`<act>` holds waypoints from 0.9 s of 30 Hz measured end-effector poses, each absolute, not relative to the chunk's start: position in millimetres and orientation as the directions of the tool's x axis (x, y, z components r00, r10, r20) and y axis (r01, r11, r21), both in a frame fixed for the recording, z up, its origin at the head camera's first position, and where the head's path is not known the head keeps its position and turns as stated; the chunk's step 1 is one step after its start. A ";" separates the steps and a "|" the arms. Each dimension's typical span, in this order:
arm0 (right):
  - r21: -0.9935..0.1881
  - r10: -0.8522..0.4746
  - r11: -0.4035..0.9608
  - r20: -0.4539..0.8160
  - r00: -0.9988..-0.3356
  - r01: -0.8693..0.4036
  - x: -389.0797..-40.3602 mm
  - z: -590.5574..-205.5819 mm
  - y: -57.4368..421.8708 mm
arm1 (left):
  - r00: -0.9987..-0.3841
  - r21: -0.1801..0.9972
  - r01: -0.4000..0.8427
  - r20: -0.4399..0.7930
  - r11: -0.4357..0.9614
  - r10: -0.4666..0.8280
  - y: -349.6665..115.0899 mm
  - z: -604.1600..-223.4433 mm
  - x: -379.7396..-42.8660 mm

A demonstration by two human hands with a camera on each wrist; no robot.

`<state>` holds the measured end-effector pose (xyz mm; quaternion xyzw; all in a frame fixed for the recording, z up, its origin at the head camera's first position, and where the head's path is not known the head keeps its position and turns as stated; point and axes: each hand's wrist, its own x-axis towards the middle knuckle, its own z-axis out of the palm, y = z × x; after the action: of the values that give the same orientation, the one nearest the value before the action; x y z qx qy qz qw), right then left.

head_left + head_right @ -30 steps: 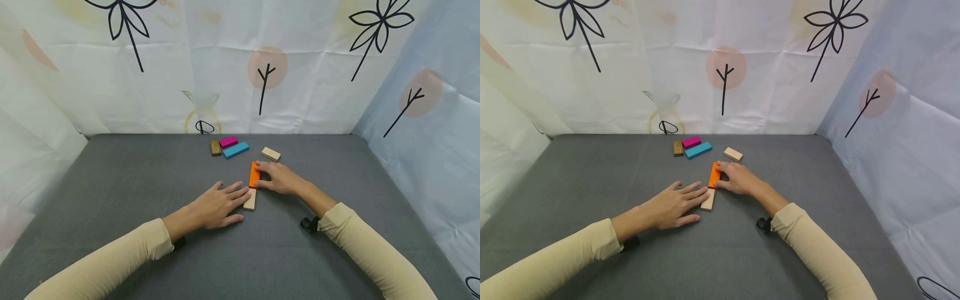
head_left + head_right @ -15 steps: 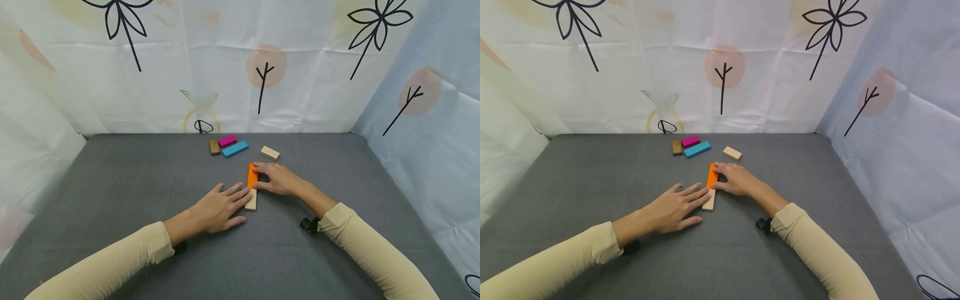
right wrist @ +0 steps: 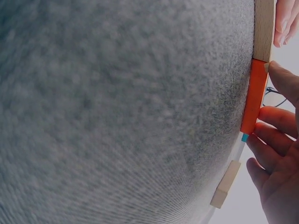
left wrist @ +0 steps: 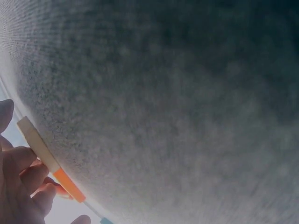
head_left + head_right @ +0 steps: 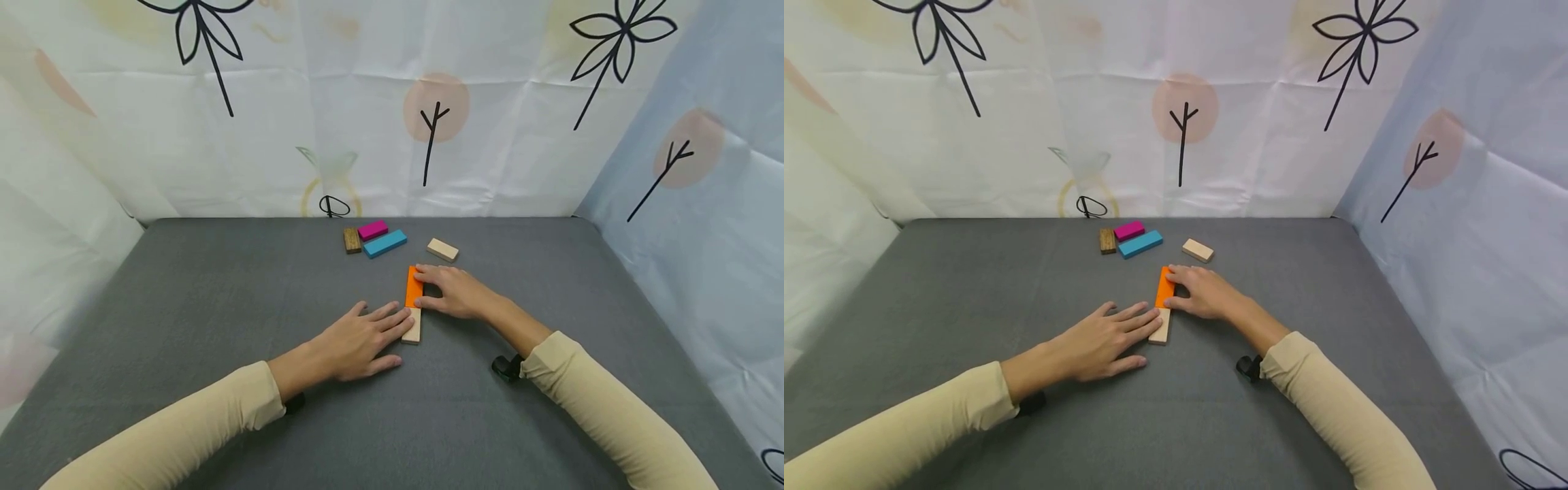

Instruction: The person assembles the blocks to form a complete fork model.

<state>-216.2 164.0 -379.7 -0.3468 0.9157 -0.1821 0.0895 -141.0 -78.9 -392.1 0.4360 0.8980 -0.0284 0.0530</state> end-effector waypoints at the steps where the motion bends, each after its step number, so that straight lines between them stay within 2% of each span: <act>1: -0.395 -0.667 0.694 -0.038 -0.744 -0.602 -216.0 -379.6 164.3 | -0.616 -0.008 0.785 -0.120 0.620 0.779 -78.3 -392.0 -140.6; 10: -0.389 -0.676 0.691 -0.049 -0.736 -0.609 -215.9 -379.2 165.1 | -0.623 -0.052 0.781 -0.133 0.623 0.771 -73.3 -389.7 -136.2; 22: -0.366 -0.694 0.681 -0.047 -0.718 -0.634 -216.4 -379.7 163.8 | -0.630 -0.055 0.776 -0.113 0.629 0.768 -72.2 -391.9 -133.7; 27: -0.397 -0.702 0.664 -0.039 -0.711 -0.634 -214.4 -378.4 164.7 | -0.631 -0.057 0.776 -0.105 0.629 0.769 -72.0 -390.8 -132.1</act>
<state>-214.4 164.7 -378.4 -0.3681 0.9072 -0.1802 0.0948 -132.1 -72.0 -390.8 0.4283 0.9017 -0.0481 0.0352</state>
